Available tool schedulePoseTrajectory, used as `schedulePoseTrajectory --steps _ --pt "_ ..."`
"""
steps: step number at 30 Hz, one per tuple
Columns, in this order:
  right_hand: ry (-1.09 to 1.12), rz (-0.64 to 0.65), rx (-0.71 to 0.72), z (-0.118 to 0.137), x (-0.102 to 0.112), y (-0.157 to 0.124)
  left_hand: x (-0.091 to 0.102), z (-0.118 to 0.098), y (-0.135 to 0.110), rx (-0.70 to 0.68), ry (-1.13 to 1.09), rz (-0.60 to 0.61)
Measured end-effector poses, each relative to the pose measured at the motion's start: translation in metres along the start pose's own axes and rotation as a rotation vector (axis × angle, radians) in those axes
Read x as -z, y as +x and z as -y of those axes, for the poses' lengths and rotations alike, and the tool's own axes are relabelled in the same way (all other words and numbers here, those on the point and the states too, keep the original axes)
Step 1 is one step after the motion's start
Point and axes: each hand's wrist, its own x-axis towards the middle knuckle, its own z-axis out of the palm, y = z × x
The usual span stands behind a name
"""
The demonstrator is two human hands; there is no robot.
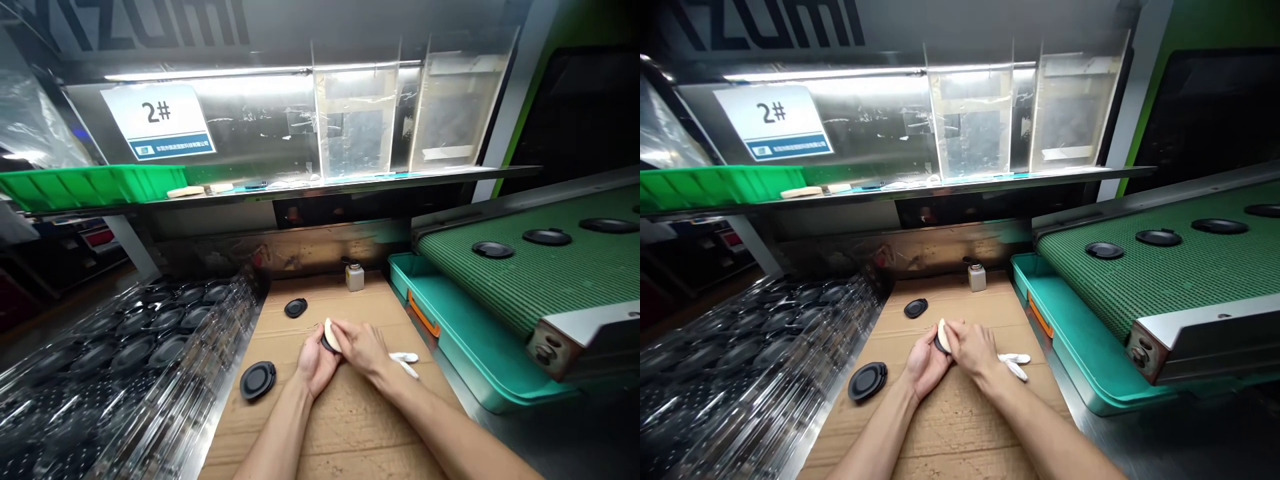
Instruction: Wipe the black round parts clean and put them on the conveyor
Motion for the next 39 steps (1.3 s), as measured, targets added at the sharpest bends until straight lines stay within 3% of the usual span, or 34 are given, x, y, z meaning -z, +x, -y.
schedulePoseTrajectory --steps 6,11,13,17,20,27,30,34,36,39 --pt "0.026 -0.128 -0.158 -0.030 0.011 0.010 0.001 -0.005 -0.003 0.007 0.025 0.025" --pt "0.138 -0.226 -0.183 -0.049 0.017 0.014 -0.002 -0.010 -0.008 -0.037 0.096 0.035" --pt "0.139 -0.234 -0.188 -0.050 0.017 0.014 -0.005 -0.007 -0.008 -0.145 0.246 -0.007" --pt "0.122 -0.224 -0.200 -0.053 0.017 0.015 -0.012 0.001 -0.010 -0.534 0.702 -0.108" --pt "0.115 -0.208 -0.236 -0.057 0.018 0.016 -0.019 0.003 -0.018 -0.693 0.854 -0.093" --pt "0.237 -0.217 -0.243 -0.060 0.019 0.018 -0.030 -0.001 -0.030 -0.722 0.683 -0.088" --pt "0.518 -0.188 -0.075 -0.050 0.020 0.017 -0.026 -0.001 -0.027 -0.714 0.763 -0.065" --pt "0.806 0.065 0.150 -0.028 0.022 0.009 -0.023 0.004 -0.025 -0.667 0.714 -0.042" --pt "0.781 0.140 0.167 -0.020 0.022 0.005 -0.024 0.008 -0.025 -0.656 0.663 -0.047" --pt "0.650 0.050 0.092 -0.018 0.023 0.002 -0.028 0.012 -0.026 -0.663 0.654 -0.032"
